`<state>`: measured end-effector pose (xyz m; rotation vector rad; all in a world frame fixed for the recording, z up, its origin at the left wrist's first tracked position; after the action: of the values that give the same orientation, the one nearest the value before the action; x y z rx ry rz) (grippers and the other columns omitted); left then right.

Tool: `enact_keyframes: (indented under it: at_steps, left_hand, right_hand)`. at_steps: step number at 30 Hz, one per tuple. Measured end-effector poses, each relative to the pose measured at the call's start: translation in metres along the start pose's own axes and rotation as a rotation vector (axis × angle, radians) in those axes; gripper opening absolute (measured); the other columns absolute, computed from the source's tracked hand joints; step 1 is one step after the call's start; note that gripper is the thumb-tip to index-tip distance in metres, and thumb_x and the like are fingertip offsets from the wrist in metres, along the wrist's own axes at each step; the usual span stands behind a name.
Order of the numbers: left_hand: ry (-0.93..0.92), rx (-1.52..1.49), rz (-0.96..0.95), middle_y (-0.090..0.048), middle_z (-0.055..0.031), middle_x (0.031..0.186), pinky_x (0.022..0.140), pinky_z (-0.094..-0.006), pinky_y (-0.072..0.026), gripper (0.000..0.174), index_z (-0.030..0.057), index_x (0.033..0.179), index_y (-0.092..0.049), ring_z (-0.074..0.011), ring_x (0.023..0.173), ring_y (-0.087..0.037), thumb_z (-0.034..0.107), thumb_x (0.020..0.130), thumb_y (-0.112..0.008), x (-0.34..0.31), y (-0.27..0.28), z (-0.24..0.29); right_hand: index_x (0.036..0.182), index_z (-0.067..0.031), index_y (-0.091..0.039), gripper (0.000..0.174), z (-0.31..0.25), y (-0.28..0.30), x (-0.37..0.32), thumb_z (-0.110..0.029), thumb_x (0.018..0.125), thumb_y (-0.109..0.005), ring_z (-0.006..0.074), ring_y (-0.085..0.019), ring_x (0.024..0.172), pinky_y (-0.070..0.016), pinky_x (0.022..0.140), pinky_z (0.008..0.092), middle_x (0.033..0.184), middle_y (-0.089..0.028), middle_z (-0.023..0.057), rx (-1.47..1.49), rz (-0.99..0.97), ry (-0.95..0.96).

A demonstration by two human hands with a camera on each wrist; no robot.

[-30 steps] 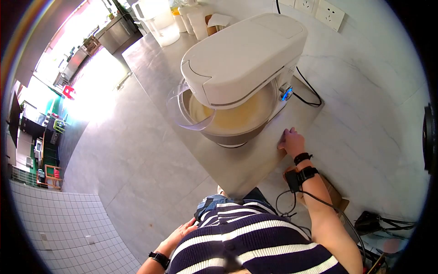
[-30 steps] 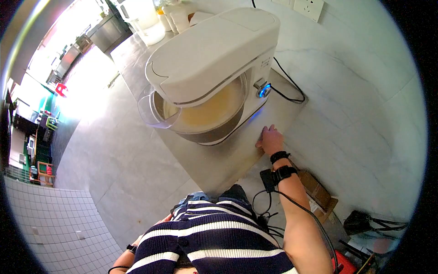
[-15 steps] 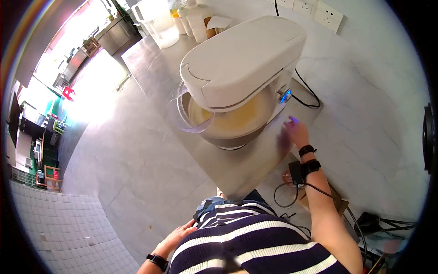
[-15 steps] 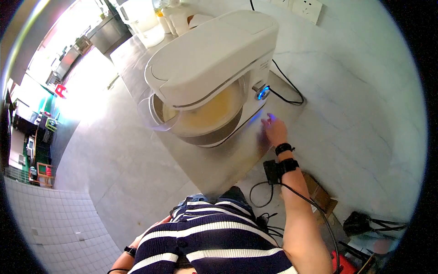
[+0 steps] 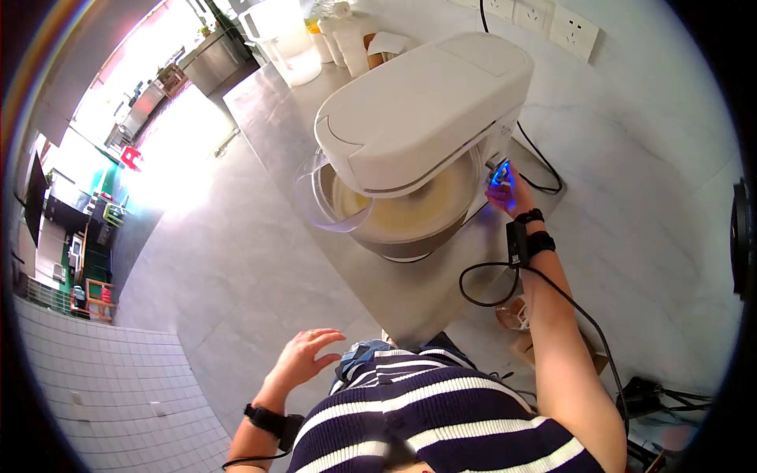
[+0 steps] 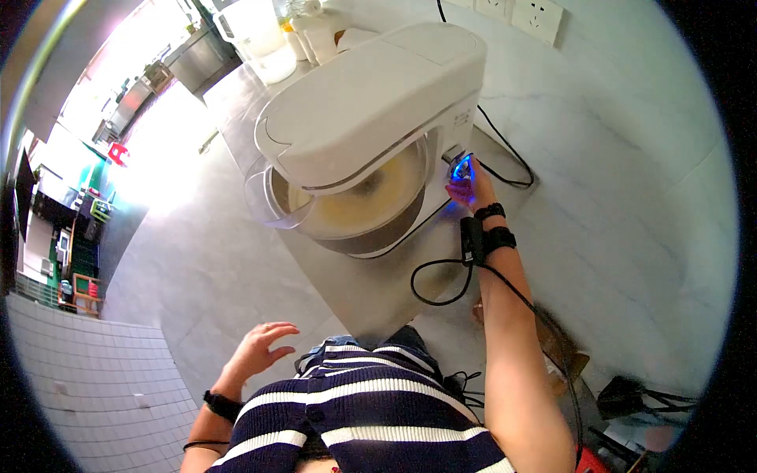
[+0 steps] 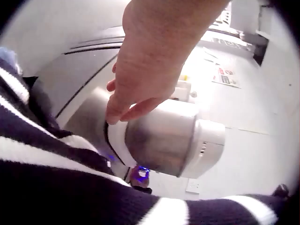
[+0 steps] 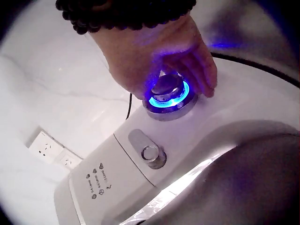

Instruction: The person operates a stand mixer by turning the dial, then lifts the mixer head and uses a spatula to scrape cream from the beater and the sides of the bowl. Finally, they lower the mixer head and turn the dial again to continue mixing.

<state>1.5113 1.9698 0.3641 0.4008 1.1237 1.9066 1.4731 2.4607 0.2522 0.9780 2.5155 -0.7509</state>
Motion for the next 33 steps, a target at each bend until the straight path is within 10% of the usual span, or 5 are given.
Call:
enact_keyframes:
  at_steps: [13, 22, 33]
  left_hand:
    - [0.709, -0.425, -0.056, -0.066, -0.0093, 0.09, 0.073, -0.0305, -0.0502, 0.028, 0.0094, 0.105, -0.061, -0.02, 0.083, -0.064, 0.014, 0.077, -0.063, -0.143, -0.218, -0.192]
    - [0.822, -0.454, -0.035, -0.067, -0.0075, 0.087, 0.072, -0.027, -0.0501, 0.026, 0.0067, 0.104, -0.06, -0.0148, 0.081, -0.064, 0.015, 0.08, -0.062, -0.142, -0.222, -0.193]
    - [0.802, -0.437, -0.039, -0.067, -0.0062, 0.086, 0.072, -0.0265, -0.0499, 0.026, 0.0065, 0.105, -0.06, -0.0138, 0.079, -0.064, 0.014, 0.08, -0.062, -0.147, -0.229, -0.203]
  right_hand:
    - [0.099, -0.0045, -0.049, 0.041, 0.002, 0.008, 0.021, -0.039, 0.081, -0.062, 0.0182, -0.058, 0.059, -0.0499, 0.052, 0.0288, 0.074, -0.057, 0.0091, 0.015, 0.024, 0.186]
    - [0.106, -0.0044, -0.047, 0.038, -0.012, 0.007, 0.008, -0.008, 0.074, -0.068, 0.0153, -0.06, 0.074, -0.0488, 0.067, 0.0267, 0.081, -0.06, 0.008, -0.624, 0.221, 0.869]
    - [0.1, -0.0052, -0.05, 0.042, -0.014, 0.0, -0.005, 0.002, 0.065, -0.07, 0.0227, -0.059, 0.082, -0.0472, 0.073, 0.0309, 0.093, -0.056, 0.0095, -0.775, 0.309, 1.131]
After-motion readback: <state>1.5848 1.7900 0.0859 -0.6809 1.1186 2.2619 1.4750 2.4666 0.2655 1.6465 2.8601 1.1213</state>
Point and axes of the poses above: each hand's wrist, its own x-axis towards the middle knuckle, its own y-axis out of the back of the hand, z = x × y, the point moved 5 cm from there along x, towards the middle knuckle
